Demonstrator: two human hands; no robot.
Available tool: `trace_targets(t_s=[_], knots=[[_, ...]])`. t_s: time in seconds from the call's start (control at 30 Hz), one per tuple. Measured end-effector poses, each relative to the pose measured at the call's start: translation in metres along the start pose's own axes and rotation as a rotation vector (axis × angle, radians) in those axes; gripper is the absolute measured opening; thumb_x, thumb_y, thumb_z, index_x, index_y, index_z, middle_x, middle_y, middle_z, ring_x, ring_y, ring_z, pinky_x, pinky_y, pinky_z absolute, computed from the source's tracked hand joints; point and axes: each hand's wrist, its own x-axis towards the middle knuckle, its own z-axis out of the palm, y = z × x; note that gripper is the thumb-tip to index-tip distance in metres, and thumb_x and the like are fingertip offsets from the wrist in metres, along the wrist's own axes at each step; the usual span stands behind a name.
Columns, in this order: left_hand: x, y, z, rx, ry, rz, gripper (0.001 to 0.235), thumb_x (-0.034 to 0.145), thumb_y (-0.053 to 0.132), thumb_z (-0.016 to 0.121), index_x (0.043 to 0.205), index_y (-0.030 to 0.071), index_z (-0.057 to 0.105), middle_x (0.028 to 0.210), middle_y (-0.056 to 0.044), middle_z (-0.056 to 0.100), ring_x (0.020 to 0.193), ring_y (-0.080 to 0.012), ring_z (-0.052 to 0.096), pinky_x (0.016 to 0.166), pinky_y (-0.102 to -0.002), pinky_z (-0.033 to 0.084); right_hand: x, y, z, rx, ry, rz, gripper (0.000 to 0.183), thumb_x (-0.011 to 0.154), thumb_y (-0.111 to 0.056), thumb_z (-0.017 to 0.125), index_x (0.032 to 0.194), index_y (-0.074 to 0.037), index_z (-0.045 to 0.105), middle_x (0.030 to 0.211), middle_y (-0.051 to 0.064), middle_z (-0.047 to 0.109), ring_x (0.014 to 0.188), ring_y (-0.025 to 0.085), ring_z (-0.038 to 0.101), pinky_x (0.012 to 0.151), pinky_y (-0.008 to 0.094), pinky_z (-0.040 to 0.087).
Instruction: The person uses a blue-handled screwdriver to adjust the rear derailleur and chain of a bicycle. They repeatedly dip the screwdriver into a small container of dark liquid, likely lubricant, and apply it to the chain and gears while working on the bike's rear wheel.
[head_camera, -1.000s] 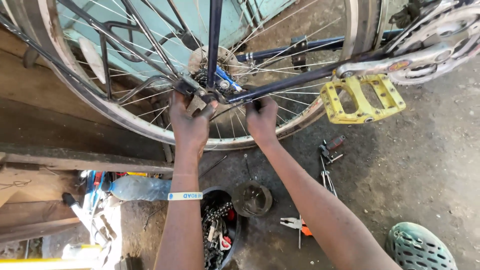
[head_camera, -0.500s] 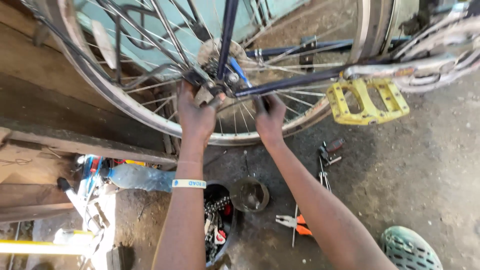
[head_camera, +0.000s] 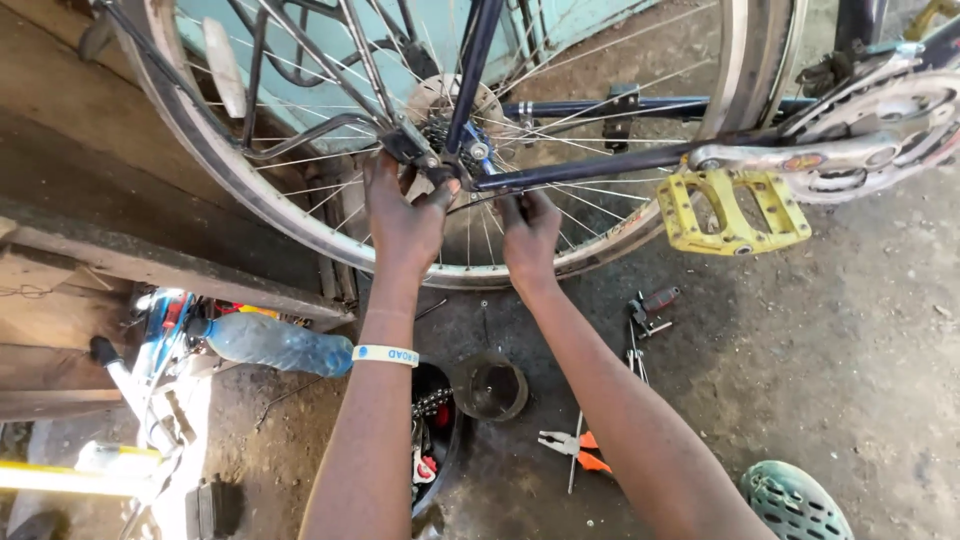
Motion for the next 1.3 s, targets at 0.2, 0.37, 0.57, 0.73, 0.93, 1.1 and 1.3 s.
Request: trace_targets(t_s=[0.2, 0.37, 0.57, 0.73, 0.93, 1.1, 1.3], knots=[[-0.002, -0.007, 0.004, -0.029, 0.024, -0.034, 0.081, 0.081, 0.006, 0.087, 0.151, 0.005, 0.045, 0.153, -0.018, 0.037, 0.136, -0.0533, 0.043, 0.106, -0.057, 0.054, -0.057, 0.032, -0.047, -0.054, 0.113, 0.056, 0.01, 0.105, -0.012, 0.065, 0.102, -0.009, 0.074, 0.079, 0.004, 0.066, 0.083, 0.011, 0.058, 0.079, 0.033, 0.048], [-0.006, -0.014, -0.001, -0.07, -0.01, -0.071, 0.079, 0.089, 0.005, 0.082, 0.153, 0.0, 0.037, 0.159, -0.027, 0.026, 0.139, -0.0546, 0.037, 0.112, -0.059, 0.051, -0.03, 0.009, -0.011, 0.035, 0.062, -0.016, 0.012, 0.106, -0.012, 0.064, 0.099, -0.008, 0.072, 0.074, 0.004, 0.06, 0.083, 0.01, 0.054, 0.079, 0.034, 0.047], [-0.015, -0.004, 0.0, -0.152, -0.029, -0.074, 0.076, 0.095, 0.003, 0.076, 0.154, -0.005, 0.03, 0.161, -0.032, 0.014, 0.141, -0.0576, 0.031, 0.119, -0.063, 0.044, -0.028, -0.02, 0.004, 0.024, 0.013, -0.039, 0.014, 0.106, -0.01, 0.06, 0.1, -0.007, 0.072, 0.077, 0.003, 0.064, 0.08, 0.011, 0.055, 0.079, 0.038, 0.047], [0.0, -0.036, 0.006, -0.149, 0.02, -0.095, 0.078, 0.086, 0.006, 0.085, 0.15, 0.004, 0.041, 0.16, -0.023, 0.024, 0.14, -0.0538, 0.036, 0.117, -0.057, 0.046, -0.064, 0.038, -0.042, -0.08, 0.033, 0.081, 0.014, 0.108, -0.017, 0.063, 0.11, -0.008, 0.074, 0.077, 0.009, 0.065, 0.08, 0.013, 0.058, 0.078, 0.041, 0.049], [-0.01, -0.016, 0.004, -0.209, 0.024, -0.067, 0.069, 0.088, 0.004, 0.082, 0.146, 0.003, 0.044, 0.154, -0.027, 0.029, 0.136, -0.058, 0.037, 0.114, -0.061, 0.048, -0.027, 0.009, -0.012, -0.022, -0.047, -0.026, 0.016, 0.111, -0.017, 0.056, 0.115, -0.008, 0.07, 0.085, 0.012, 0.067, 0.086, 0.015, 0.057, 0.082, 0.042, 0.049], [-0.01, -0.013, 0.005, -0.287, 0.032, -0.094, 0.069, 0.089, 0.0, 0.079, 0.147, -0.003, 0.042, 0.158, -0.031, 0.022, 0.141, -0.0604, 0.029, 0.117, -0.066, 0.038, -0.028, -0.017, 0.001, 0.05, -0.113, -0.011, 0.017, 0.111, -0.014, 0.056, 0.11, -0.01, 0.073, 0.076, 0.005, 0.064, 0.075, 0.008, 0.053, 0.072, 0.033, 0.045], [-0.015, -0.007, 0.006, -0.229, 0.008, -0.094, 0.075, 0.093, 0.002, 0.077, 0.154, -0.002, 0.033, 0.162, -0.03, 0.017, 0.143, -0.056, 0.028, 0.122, -0.064, 0.037, -0.052, 0.002, -0.028, 0.0, 0.0, 0.046, 0.012, 0.108, -0.013, 0.062, 0.11, -0.007, 0.073, 0.078, 0.009, 0.068, 0.081, 0.011, 0.06, 0.075, 0.034, 0.046]])
